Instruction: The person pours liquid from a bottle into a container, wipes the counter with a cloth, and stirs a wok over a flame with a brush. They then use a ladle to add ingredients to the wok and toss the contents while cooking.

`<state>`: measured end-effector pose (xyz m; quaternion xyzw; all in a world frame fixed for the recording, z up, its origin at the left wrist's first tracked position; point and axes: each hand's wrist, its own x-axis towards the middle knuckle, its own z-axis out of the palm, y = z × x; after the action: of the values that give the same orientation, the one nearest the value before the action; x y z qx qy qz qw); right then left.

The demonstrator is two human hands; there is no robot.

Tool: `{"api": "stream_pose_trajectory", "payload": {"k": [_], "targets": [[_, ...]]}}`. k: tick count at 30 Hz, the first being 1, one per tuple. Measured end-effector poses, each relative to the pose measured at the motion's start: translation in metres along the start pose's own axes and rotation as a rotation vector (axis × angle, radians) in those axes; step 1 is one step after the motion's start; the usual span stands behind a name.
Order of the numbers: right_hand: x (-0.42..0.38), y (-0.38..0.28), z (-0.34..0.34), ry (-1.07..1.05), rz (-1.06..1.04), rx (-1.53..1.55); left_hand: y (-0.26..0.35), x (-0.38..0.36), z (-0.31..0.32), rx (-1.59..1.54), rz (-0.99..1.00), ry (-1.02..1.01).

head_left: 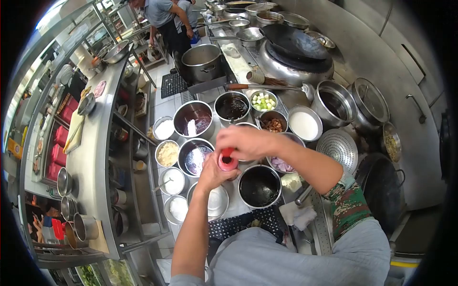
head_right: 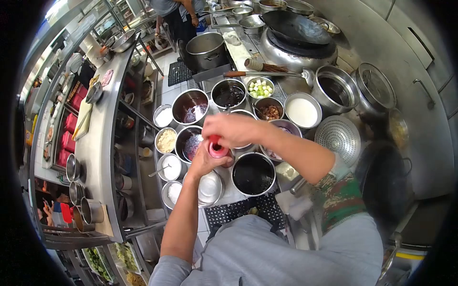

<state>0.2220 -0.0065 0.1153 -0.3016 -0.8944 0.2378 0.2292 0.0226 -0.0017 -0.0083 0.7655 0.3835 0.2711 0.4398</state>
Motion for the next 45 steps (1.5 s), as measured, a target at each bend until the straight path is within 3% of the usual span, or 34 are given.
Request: {"api": "stream_pose_trajectory", "payload": {"k": [1,3,5,7,8,10,15,17,19,23,29,33,39,41,45], "targets": [[-0.007,0.006,-0.009,0.042,0.077,0.031,0.009,-0.002,-0.004,0.103,-0.021,0.038],[-0.042,0.006,-0.025,0.064,0.360,-0.206,0.021,-0.006,-0.011,0.139,-0.052,-0.036],[-0.079,0.019,-0.017,-0.099,0.824,-0.282,0.022,-0.011,-0.017,0.233,0.041,0.108],[-0.129,0.050,0.020,-0.163,1.031,-0.399,0.040,-0.024,-0.035,0.246,0.067,0.083],[-0.140,0.048,0.026,-0.174,1.023,-0.392,0.050,-0.036,-0.043,0.260,0.099,0.130],[-0.154,0.037,0.038,0.018,1.062,-0.402,0.065,-0.071,-0.060,0.237,0.099,0.209],[-0.129,-0.013,0.015,0.525,0.933,-0.170,0.061,-0.197,-0.102,0.215,-0.112,0.351],[-0.103,-0.032,0.011,0.617,0.930,0.077,0.052,-0.239,-0.109,0.266,-0.255,0.361],[-0.076,-0.046,0.019,0.653,0.769,0.106,0.039,-0.273,-0.111,0.319,-0.281,0.406],[0.011,-0.097,0.039,0.478,0.581,-0.048,0.025,-0.327,-0.131,0.390,-0.328,0.583],[0.154,-0.153,0.114,0.306,0.305,0.114,0.002,-0.423,-0.193,0.466,-0.448,0.813],[0.239,-0.198,0.169,0.212,0.234,0.172,-0.021,-0.491,-0.240,0.518,-0.445,1.020],[0.305,-0.220,0.237,0.099,0.200,0.162,-0.033,-0.555,-0.291,0.459,-0.618,1.305],[0.322,-0.227,0.243,-0.010,0.194,0.183,-0.037,-0.568,-0.306,0.425,-0.581,1.392],[0.359,-0.225,0.240,-0.030,0.206,0.102,-0.047,-0.588,-0.330,0.428,-0.547,1.479]]}}
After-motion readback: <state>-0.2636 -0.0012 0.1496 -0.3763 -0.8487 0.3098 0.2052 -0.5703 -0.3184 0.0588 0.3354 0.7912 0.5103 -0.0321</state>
